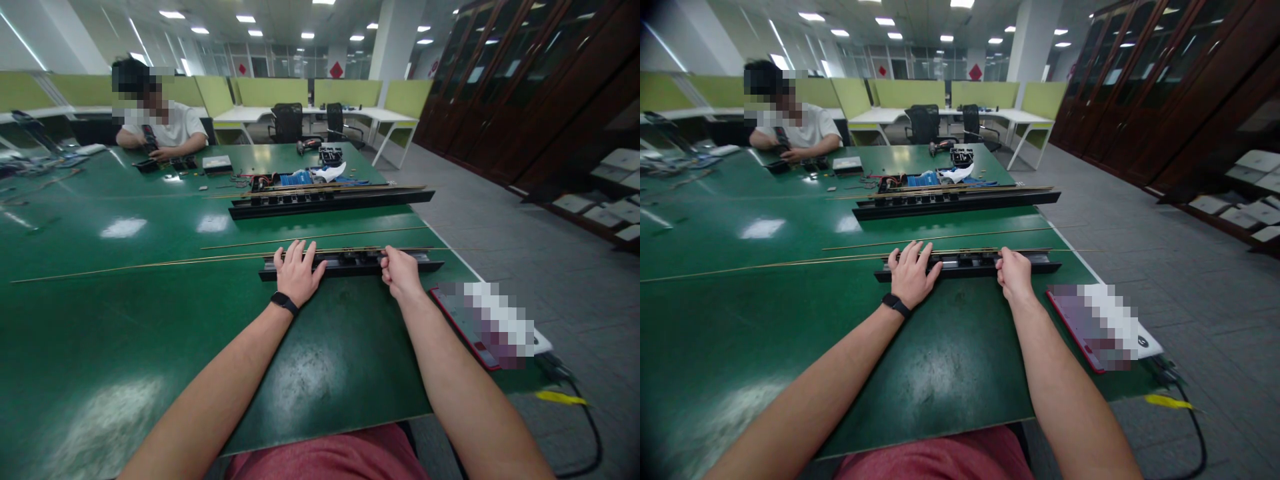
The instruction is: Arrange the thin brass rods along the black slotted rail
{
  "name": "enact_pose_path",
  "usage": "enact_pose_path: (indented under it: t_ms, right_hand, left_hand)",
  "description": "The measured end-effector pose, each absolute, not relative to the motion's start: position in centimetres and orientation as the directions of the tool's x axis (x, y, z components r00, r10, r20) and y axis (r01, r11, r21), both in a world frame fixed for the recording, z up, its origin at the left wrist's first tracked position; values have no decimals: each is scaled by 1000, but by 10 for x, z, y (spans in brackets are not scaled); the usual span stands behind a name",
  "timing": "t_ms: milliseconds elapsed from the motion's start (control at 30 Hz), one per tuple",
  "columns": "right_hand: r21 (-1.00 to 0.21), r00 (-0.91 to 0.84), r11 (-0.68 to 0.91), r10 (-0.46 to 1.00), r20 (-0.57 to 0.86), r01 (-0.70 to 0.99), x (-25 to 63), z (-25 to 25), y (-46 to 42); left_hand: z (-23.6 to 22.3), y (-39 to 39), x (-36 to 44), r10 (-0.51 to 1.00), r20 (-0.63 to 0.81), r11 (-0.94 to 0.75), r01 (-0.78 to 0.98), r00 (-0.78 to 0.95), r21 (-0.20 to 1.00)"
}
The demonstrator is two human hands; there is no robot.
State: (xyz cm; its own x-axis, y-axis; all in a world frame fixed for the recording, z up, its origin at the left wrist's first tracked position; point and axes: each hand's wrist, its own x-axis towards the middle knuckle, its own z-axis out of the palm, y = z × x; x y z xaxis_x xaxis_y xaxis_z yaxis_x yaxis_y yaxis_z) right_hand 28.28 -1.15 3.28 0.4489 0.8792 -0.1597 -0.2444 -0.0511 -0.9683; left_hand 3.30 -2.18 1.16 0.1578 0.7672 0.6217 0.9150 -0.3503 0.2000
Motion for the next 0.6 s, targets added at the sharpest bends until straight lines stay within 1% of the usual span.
enact_pose_path:
  t_ms: [600]
  right_hand:
    - [-970, 443, -36, 885, -143, -241, 284, 28, -9]
  left_hand:
    - [12, -22, 33, 767, 621, -345, 920, 162, 185]
